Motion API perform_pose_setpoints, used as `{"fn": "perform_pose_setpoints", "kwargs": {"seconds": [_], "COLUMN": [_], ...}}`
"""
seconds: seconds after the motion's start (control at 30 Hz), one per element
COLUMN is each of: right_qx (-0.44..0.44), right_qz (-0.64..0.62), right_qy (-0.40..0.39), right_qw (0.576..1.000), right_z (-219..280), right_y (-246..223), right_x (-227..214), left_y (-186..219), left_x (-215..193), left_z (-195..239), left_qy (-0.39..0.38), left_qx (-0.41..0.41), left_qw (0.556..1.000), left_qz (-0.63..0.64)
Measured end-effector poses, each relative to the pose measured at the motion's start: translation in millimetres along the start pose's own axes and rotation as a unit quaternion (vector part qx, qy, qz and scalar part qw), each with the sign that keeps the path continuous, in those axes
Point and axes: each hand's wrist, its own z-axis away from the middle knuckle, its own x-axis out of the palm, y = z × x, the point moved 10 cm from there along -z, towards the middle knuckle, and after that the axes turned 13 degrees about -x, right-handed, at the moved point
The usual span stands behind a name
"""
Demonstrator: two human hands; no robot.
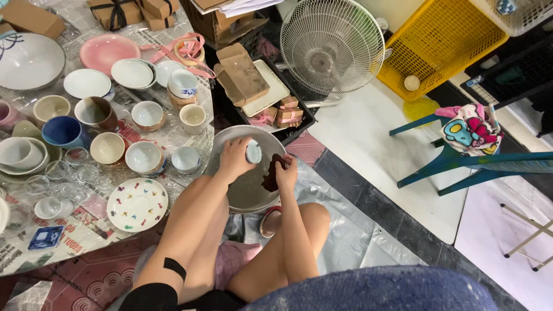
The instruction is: The person sits on the floor and washes various ceramic bowls and cups using a dark cloth and a metal basin of water. They wipe the interior and exterior of each item and place them on a nearby table.
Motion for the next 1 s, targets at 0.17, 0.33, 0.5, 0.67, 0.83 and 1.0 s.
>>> {"fn": "perform_pose_setpoints", "kwargs": {"seconds": [0.17,0.33,0.5,0.67,0.83,1.0], "right_qx": [-0.018,-0.028,0.002,-0.057,0.053,-0.073], "right_qz": [0.068,0.069,0.020,-0.167,-0.371,-0.227], "right_qy": [-0.010,-0.019,-0.037,0.020,-0.093,-0.245], "right_qw": [0.997,0.997,0.999,0.984,0.922,0.940], "right_z": [12.9,2.6,4.5,-6.9,-1.1,19.7], "right_y": [-6.3,-7.2,-8.0,-33.1,-34.0,-65.3], "right_x": [0.5,12.9,27.2,28.1,49.2,73.3], "left_y": [-43.5,-67.5,-51.5,-12.1,19.7,22.2], "left_x": [46.1,65.1,46.6,19.1,10.8,5.4], "left_z": [-25.4,-41.8,-28.9,-18.9,-6.0,-0.9], "left_qy": [0.043,-0.039,-0.082,0.018,0.025,-0.004], "left_qx": [0.033,-0.088,-0.156,-0.045,0.072,0.086], "left_qw": [0.990,0.979,0.980,0.992,0.997,0.996], "left_qz": [-0.130,-0.179,-0.094,-0.116,-0.025,-0.017]}}
